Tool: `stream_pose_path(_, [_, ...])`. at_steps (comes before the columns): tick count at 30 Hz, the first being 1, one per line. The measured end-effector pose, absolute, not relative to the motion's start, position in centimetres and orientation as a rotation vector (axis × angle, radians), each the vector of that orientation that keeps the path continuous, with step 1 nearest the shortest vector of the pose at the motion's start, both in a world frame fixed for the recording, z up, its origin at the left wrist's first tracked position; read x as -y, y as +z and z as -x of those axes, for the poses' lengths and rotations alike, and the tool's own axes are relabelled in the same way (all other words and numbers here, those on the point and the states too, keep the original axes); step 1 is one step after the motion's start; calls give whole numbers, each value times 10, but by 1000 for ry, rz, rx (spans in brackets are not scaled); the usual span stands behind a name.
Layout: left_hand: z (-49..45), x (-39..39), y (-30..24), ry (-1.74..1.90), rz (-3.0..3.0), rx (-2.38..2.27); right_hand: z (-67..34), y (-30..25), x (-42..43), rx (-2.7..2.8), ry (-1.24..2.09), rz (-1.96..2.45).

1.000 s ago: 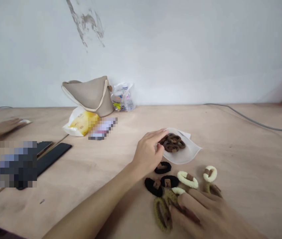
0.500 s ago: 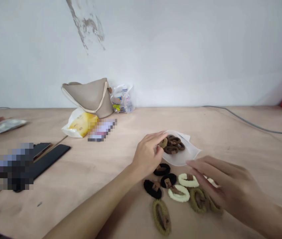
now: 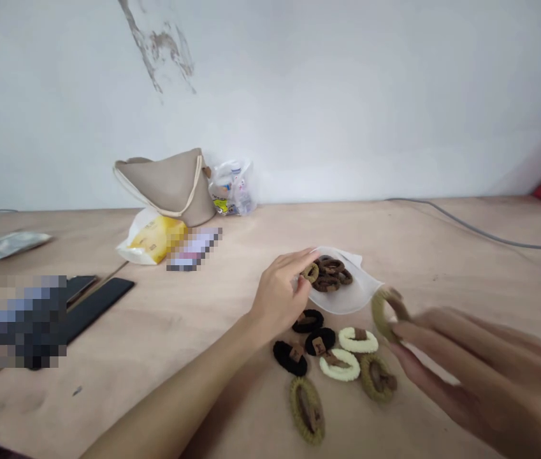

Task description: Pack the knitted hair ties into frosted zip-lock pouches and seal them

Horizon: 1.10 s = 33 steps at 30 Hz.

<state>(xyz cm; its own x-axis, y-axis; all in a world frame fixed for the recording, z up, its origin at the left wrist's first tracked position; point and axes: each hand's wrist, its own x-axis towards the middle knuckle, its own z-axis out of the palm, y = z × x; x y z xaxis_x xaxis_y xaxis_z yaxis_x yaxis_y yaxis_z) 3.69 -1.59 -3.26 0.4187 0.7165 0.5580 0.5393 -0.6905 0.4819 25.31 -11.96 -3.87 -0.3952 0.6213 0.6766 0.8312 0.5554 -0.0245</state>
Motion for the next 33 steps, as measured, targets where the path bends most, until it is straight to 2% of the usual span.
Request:
stream_pose_path(2, [-37, 16, -33, 1142, -2441, -1107, -246, -27, 101, 2203, -465, 1145])
stream_pose_path(7, [-35, 14, -35, 1122, -2451, -1081, -240, -36, 109, 2356, -159, 1106])
stream_pose_path(13, [-36, 15, -34, 1119, -2445, -1097, -238, -58, 143, 2451, -327, 999])
stream_pose_path(17, [-37, 16, -33, 1111, -2443, -1103, -242, -42, 129, 2408, -378, 918])
stream_pose_path(20, [-36, 15, -33, 1124, -2444, -1105, -239, -31, 114, 2253, -524, 1067])
stream_pose_path(22, [-36, 15, -33, 1131, -2445, -1099, -228, -34, 111, 2246, -468, 1120])
stream_pose_path(25, [-35, 15, -34, 1128, -2451, -1079, -200, -51, 119, 2426, -301, 906])
stream_pose_path(29, [-35, 15, -34, 1129, -2450, -1079, -168, -77, 135, 2469, -320, 842])
stream_pose_path(33, [-35, 15, -35, 1127, -2447, -1076, -160, -81, 137, 2386, -346, 843])
